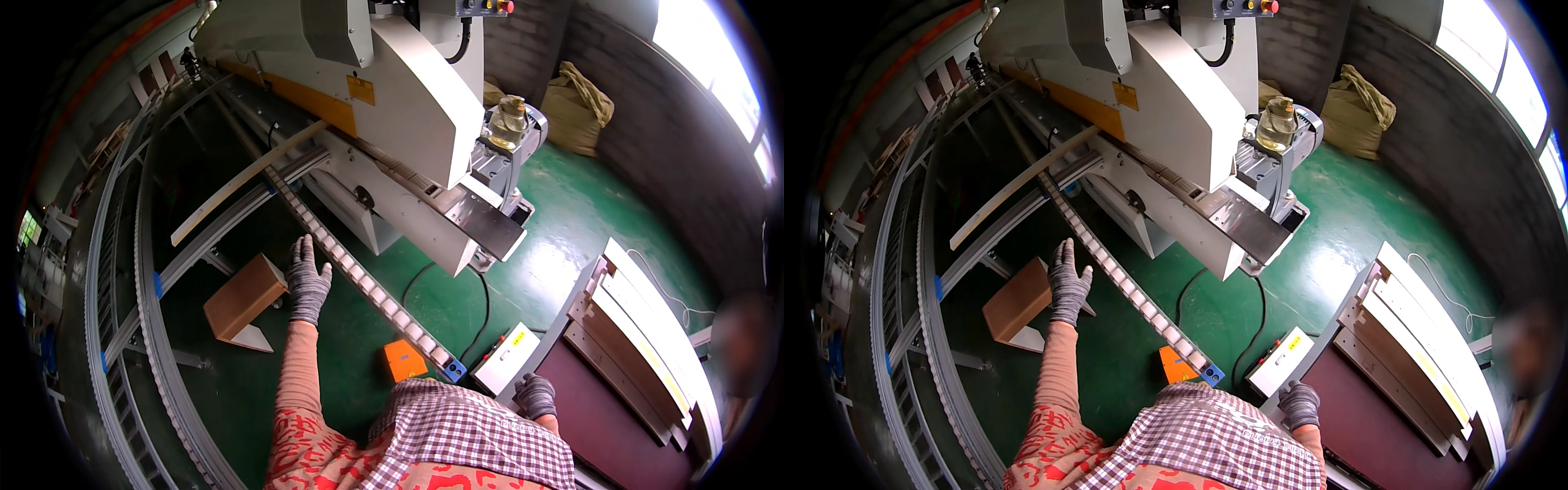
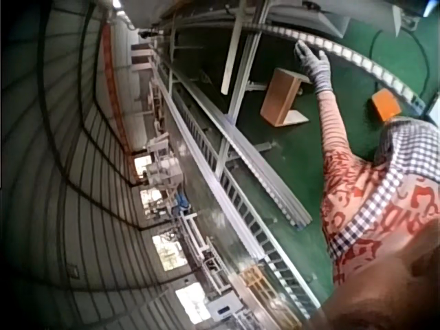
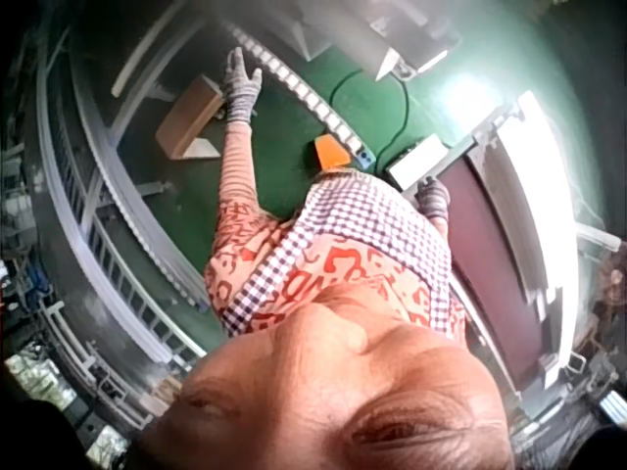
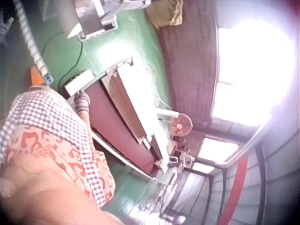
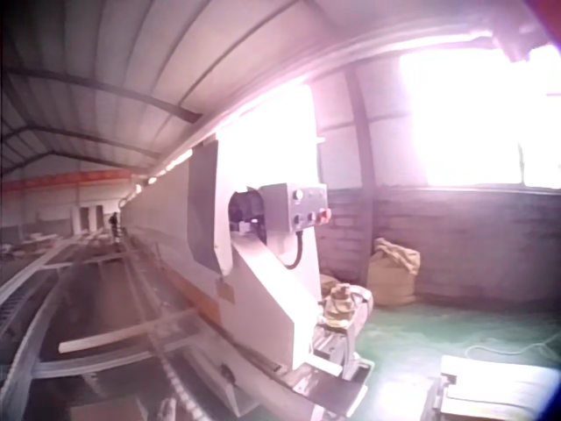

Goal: The person repeatedly picks up long white wooden planks from a stack and places them onto a conveyor belt feeding a large industrial machine. The person wears gloves and handles the planks one at a time, ensuring they are positioned correctly on the belt before moving to the next piece.

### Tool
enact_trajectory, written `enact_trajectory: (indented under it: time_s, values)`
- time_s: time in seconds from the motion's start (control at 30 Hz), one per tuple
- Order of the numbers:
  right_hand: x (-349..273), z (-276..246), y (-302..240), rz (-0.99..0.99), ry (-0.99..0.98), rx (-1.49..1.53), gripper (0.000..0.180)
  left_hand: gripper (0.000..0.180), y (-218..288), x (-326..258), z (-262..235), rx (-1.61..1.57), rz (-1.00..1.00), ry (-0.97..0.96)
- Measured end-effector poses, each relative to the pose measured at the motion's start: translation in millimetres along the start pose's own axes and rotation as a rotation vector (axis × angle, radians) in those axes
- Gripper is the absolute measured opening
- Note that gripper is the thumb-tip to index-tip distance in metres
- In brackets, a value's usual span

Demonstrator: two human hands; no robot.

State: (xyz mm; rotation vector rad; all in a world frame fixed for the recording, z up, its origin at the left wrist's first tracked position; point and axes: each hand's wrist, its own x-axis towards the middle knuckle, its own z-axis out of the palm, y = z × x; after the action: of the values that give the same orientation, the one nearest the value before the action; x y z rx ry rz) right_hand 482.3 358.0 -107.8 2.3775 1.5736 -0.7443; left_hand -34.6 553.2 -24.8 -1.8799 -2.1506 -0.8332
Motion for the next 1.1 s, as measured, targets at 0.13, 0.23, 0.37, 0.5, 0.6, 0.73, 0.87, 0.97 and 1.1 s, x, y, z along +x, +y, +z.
enact_trajectory:
  time_s: [0.13, 0.23, 0.37, 0.5, 0.6, 0.73, 0.87, 0.97, 1.1]
  values:
    - [-2.9, -1.0, -3.5, 0.032, 0.001, 0.005, 0.043, 0.084, -31.4, 33.2, 8.5, 0.117, -0.029, -0.04]
    - [2.3, 7.8, 0.5, 0.034, 0.026, -0.009, 0.043, 0.087, -52.0, 62.8, 13.4, 0.203, -0.07, -0.052]
    - [3.7, 18.1, 2.0, 0.041, 0.061, -0.03, 0.038, 0.091, -56.0, 112.1, 1.9, 0.379, -0.196, -0.133]
    - [-1.2, 22.0, -1.1, 0.092, 0.062, 0.009, 0.035, 0.087, -105.1, 162.1, 31.6, 0.421, -0.145, -0.137]
    - [-3.2, 24.3, 1.9, 0.122, 0.061, 0.082, 0.033, 0.086, -153.0, 182.5, 56.5, 0.477, -0.073, -0.155]
    - [-6.0, 15.4, 0.8, 0.102, 0.045, 0.125, 0.032, 0.086, -194.7, 178.7, 84.8, 0.66, 0.007, -0.107]
    - [-16.7, 4.3, -2.3, 0.164, 0.062, 0.153, 0.031, 0.087, -217.1, 170.1, 93.6, 0.444, -0.004, -0.402]
    - [-17.0, -9.3, -5.6, 0.068, 0.007, 0.152, 0.029, 0.08, -238.7, 148.1, 80.1, 0.221, -0.069, -0.612]
    - [-11.3, -9.1, 0.9, -0.036, -0.055, 0.138, 0.03, 0.058, -140.6, 61.6, 31.9, 0.068, 0.024, -0.395]
